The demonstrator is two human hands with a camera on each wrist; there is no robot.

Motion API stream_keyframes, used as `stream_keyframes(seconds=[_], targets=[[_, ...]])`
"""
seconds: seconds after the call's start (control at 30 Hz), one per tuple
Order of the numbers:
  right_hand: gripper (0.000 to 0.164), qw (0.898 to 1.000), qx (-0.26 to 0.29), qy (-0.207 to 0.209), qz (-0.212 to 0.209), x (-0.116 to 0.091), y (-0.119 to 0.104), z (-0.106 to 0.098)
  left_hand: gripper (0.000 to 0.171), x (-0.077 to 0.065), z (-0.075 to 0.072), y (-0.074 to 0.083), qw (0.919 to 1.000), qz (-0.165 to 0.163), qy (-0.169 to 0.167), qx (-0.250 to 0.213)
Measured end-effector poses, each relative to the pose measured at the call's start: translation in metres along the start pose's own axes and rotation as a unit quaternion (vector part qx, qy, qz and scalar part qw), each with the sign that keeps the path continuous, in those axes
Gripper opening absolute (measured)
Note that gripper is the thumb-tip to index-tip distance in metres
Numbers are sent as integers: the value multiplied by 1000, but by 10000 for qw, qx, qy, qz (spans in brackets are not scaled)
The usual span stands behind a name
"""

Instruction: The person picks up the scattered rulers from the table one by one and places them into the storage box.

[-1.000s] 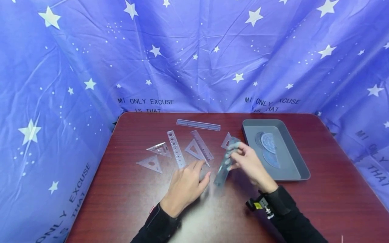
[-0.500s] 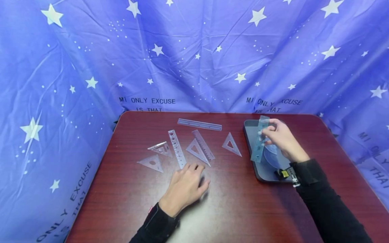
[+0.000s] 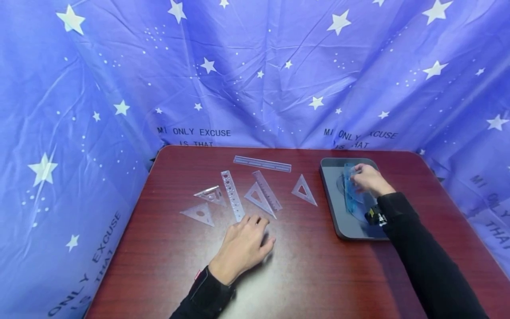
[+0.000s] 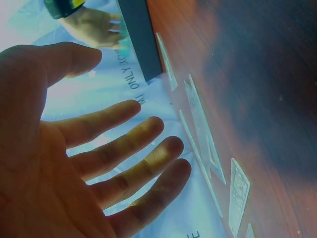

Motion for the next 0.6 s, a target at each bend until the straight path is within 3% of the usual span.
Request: stream_keyframes(seconds=[0.13, 0.37, 0.6], targets=[[51, 9992, -363, -154, 96, 4, 9, 6, 39, 0, 1, -1, 10000, -41, -83, -35], [32, 9976, -659, 157, 127, 8, 19, 14, 39, -1, 1, 0, 10000, -51, -55, -41], [30, 9962, -831, 278, 16, 7, 22, 15, 38, -1, 3, 1, 10000, -38, -43, -37]])
Point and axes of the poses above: each hand's wrist, its own x-axis towards the middle knuckle, its own z-axis out of the palm, y = z × x, the point moved 4 cm from there along x, towards the middle knuckle, and after that the axes turned 15 degrees about -z, right-handed, at the moved point
